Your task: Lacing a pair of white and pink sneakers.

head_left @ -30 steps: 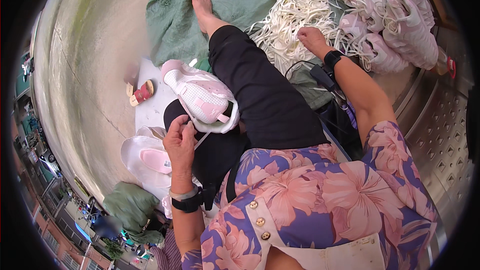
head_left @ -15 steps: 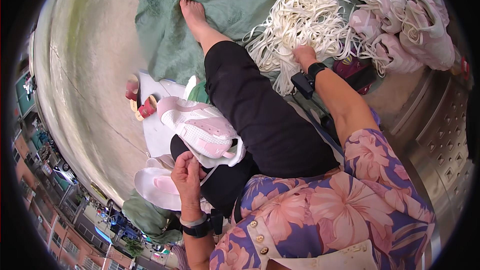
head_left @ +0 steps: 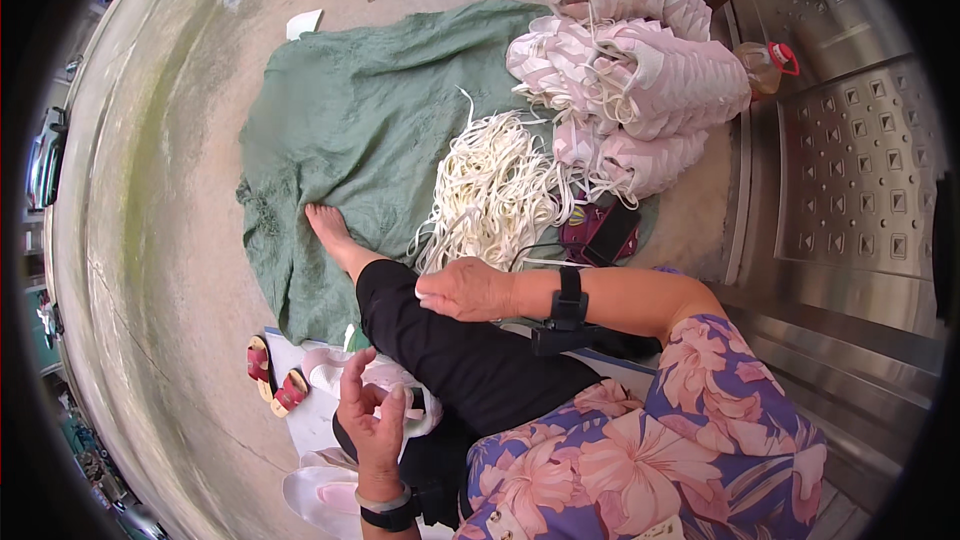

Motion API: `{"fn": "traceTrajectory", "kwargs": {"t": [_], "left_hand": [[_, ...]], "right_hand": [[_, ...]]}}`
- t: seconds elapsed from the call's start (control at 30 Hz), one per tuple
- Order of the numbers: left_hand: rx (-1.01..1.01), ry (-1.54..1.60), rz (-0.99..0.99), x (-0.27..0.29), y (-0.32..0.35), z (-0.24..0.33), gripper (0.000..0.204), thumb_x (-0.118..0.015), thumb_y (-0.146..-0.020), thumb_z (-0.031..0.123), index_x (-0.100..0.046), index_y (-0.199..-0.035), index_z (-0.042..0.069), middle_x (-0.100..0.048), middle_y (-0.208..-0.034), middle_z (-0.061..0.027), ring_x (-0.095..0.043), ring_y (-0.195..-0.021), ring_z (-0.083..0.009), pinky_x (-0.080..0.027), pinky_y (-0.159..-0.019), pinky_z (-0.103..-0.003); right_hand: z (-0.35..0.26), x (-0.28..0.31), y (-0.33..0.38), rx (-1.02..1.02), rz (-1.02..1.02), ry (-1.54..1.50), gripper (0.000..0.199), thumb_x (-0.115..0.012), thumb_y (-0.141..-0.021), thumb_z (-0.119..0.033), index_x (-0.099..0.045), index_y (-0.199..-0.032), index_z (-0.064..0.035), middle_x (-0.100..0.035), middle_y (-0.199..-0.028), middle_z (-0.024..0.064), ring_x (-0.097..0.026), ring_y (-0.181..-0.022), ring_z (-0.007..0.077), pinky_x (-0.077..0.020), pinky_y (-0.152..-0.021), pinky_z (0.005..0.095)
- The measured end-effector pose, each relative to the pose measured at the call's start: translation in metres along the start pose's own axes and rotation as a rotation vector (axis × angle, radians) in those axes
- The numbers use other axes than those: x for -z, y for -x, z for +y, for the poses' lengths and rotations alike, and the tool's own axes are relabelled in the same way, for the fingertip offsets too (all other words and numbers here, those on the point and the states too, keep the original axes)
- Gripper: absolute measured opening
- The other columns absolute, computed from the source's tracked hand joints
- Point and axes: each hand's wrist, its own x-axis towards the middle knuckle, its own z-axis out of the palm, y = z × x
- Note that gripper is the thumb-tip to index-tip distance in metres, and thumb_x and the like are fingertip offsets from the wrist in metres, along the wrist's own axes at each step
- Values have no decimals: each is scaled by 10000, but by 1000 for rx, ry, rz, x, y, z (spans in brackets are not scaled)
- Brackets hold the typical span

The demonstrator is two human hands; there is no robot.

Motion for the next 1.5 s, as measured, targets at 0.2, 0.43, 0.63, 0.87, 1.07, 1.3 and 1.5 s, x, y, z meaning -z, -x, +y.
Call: {"fn": "traceTrajectory", "kwargs": {"t": [0.2,0.43,0.63,0.87,1.07,1.3,1.5], "left_hand": [[137,365,-424,-9,14,13,654,-733,-705,129,-405,-1260,24,-553,-1058,-77,-548,-923,-132,-434,-810,-254],[222,274,-318,50,62,-19,179,-550,-881,209,-622,-875,45,-503,-637,55,-435,-536,-19,-340,-480,-166],[227,322,-180,83,101,-37,180,-536,-891,201,-595,-865,32,-445,-591,57,-379,-498,-23,-291,-447,-168],[10,139,47,62,84,-43,150,-602,-831,150,-648,-859,10,-603,-680,7,-521,-560,-75,-414,-515,-213],[-215,-180,211,47,72,-17,118,-638,-785,113,-640,-822,1,-611,-667,-76,-567,-593,-113,-447,-556,-251],[-125,-153,187,53,72,-51,136,-611,-808,111,-612,-775,-21,-558,-610,-51,-505,-562,-82,-412,-521,-246],[-76,-100,226,56,74,-82,123,-614,-810,104,-617,-827,-18,-578,-660,-46,-520,-601,-100,-423,-556,-248]], "right_hand": [[-123,45,6,399,-244,-278,216,-501,-838,-238,-514,-703,-70,-553,-615,127,-569,-607,338,-445,-576,423],[-44,89,2,28,78,223,268,-501,-839,-266,-521,-669,-60,-526,-613,164,-544,-609,351,-420,-551,424],[99,110,17,-313,389,576,216,-515,-768,-242,-584,-673,-61,-586,-691,171,-578,-680,348,-456,-617,439],[-55,-7,-25,370,16,113,251,-621,-710,-161,-627,-932,-46,-624,-870,141,-583,-855,314,-460,-772,390],[-143,-46,-14,195,-392,-135,184,-589,-841,-203,-599,-887,-25,-583,-686,101,-543,-603,168,-440,-595,277],[-107,-21,-34,187,-120,-185,140,-587,-820,-149,-573,-756,-25,-525,-593,96,-510,-536,162,-420,-532,284],[-70,-22,-45,108,-84,-160,161,-576,-844,-147,-554,-761,-10,-468,-565,42,-420,-540,111,-391,-529,259]]}}
